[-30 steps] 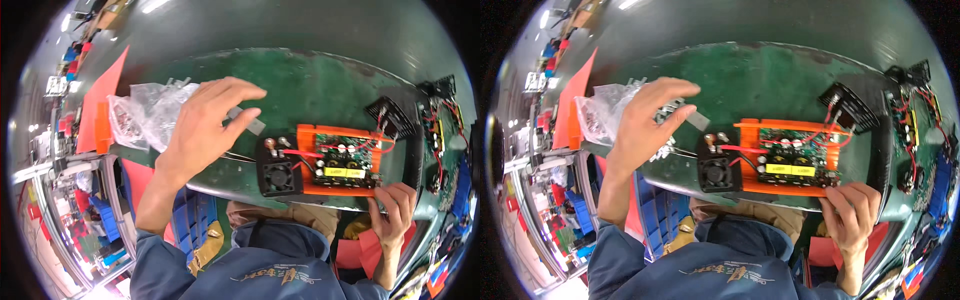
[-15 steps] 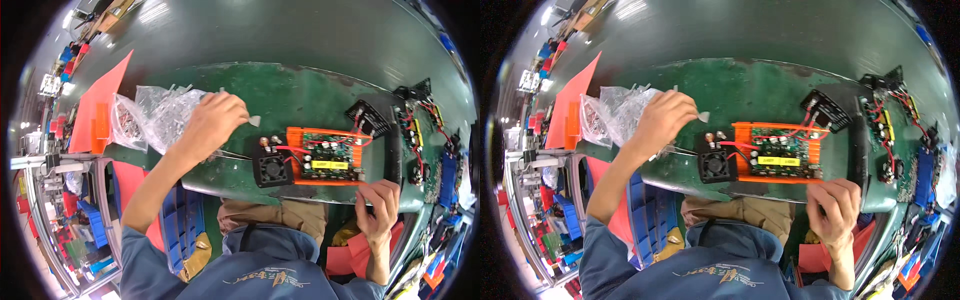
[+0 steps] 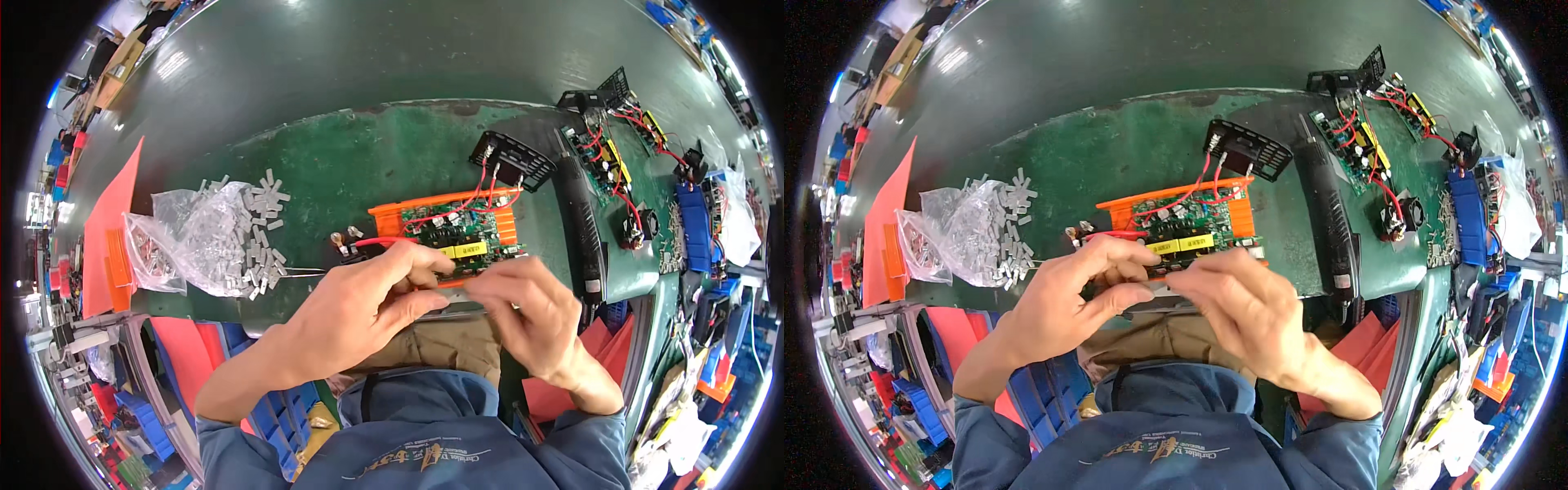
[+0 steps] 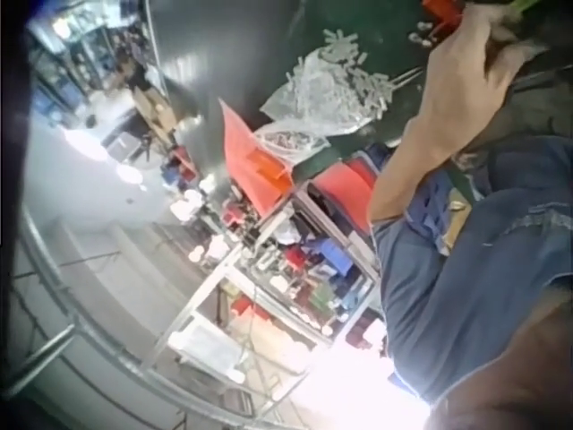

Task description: Assembling electronic components into an orange plastic housing and securing them with a screwdriver.

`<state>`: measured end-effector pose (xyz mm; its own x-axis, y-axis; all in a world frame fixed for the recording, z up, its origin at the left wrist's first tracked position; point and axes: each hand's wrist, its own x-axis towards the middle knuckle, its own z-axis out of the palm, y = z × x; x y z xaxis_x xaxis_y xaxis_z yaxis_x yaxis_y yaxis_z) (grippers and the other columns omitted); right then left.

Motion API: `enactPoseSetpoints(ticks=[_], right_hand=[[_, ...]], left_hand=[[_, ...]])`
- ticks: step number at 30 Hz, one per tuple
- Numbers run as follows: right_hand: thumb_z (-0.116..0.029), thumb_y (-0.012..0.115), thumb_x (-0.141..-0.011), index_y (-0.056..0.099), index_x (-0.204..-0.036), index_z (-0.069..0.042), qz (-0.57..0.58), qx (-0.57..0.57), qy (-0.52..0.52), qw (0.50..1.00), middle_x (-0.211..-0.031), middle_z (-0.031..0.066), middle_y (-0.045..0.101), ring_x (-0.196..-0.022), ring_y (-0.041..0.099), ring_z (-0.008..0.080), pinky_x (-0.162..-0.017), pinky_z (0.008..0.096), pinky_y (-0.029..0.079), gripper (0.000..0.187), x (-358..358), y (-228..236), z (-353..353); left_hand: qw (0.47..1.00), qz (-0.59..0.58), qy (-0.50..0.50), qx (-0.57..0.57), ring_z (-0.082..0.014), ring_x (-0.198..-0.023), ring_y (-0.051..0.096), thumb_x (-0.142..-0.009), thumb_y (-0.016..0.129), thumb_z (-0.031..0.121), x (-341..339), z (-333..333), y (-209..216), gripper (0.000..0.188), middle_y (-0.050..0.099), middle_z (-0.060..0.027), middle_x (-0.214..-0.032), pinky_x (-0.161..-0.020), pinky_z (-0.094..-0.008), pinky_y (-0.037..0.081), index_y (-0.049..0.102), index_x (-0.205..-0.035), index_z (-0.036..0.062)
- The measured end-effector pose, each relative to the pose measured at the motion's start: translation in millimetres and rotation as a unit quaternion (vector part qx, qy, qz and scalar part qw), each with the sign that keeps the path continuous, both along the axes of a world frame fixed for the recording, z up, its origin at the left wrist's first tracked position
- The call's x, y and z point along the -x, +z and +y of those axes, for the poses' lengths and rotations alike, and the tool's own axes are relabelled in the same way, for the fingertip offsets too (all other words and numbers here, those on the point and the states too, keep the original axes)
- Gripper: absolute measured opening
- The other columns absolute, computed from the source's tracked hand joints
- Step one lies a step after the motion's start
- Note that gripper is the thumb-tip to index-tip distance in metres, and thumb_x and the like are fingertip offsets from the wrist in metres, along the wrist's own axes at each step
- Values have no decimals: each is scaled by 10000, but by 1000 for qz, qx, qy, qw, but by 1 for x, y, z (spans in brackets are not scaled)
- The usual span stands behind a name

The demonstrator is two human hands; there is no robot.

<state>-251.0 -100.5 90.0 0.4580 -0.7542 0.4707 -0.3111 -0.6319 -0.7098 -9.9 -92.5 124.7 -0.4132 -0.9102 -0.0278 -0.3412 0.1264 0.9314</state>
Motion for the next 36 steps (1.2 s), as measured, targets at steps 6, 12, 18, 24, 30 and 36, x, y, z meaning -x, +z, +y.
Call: enactPoseSetpoints(ticks=[6,12,18,24,30,36], right_hand=[[76,799,-788,752,-1139,-26,-16,8,1,1000,-1002,128,705,-839,705,261,-676,354,573,369,9,-6,-17],[94,765,-763,749,-1121,-20,24,-19,29,999,-994,111,708,-833,694,280,-698,376,570,376,16,-9,-34],[78,760,-768,754,-1087,-36,44,-59,60,996,-963,115,723,-805,672,275,-672,368,544,339,22,-20,-38],[74,761,-736,751,-1075,-27,63,-48,57,995,-946,113,719,-775,674,273,-641,366,536,354,28,-18,-42],[59,762,-705,750,-1051,-12,63,-44,75,994,-932,112,708,-754,669,279,-607,374,527,354,28,-19,-46],[-28,724,-712,733,-1071,-30,161,-54,101,980,-974,65,686,-855,670,236,-710,370,541,359,30,-8,-50]], left_hand=[[998,41,22,-35,-80,-775,683,-980,748,74,17,-17,-6,324,778,-80,-997,-674,-251,522,618,-1269,9],[965,-166,-21,203,-242,-708,676,-825,823,50,16,-22,-14,164,722,-79,-884,-640,-346,485,710,-944,50],[953,-226,-14,199,-255,-755,667,-804,831,99,26,-22,-15,227,715,-70,-911,-681,-372,479,710,-993,61],[959,-228,-21,165,-300,-765,677,-804,825,97,25,-19,-15,304,708,-113,-938,-682,-416,513,689,-1063,12],[963,-215,-16,164,-304,-781,670,-797,835,64,30,-21,-20,332,688,-103,-947,-662,-424,519,701,-1098,25],[960,-234,-18,155,-292,-776,655,-796,830,41,22,-10,-23,317,659,-80,-912,-655,-405,513,717,-1091,66]])
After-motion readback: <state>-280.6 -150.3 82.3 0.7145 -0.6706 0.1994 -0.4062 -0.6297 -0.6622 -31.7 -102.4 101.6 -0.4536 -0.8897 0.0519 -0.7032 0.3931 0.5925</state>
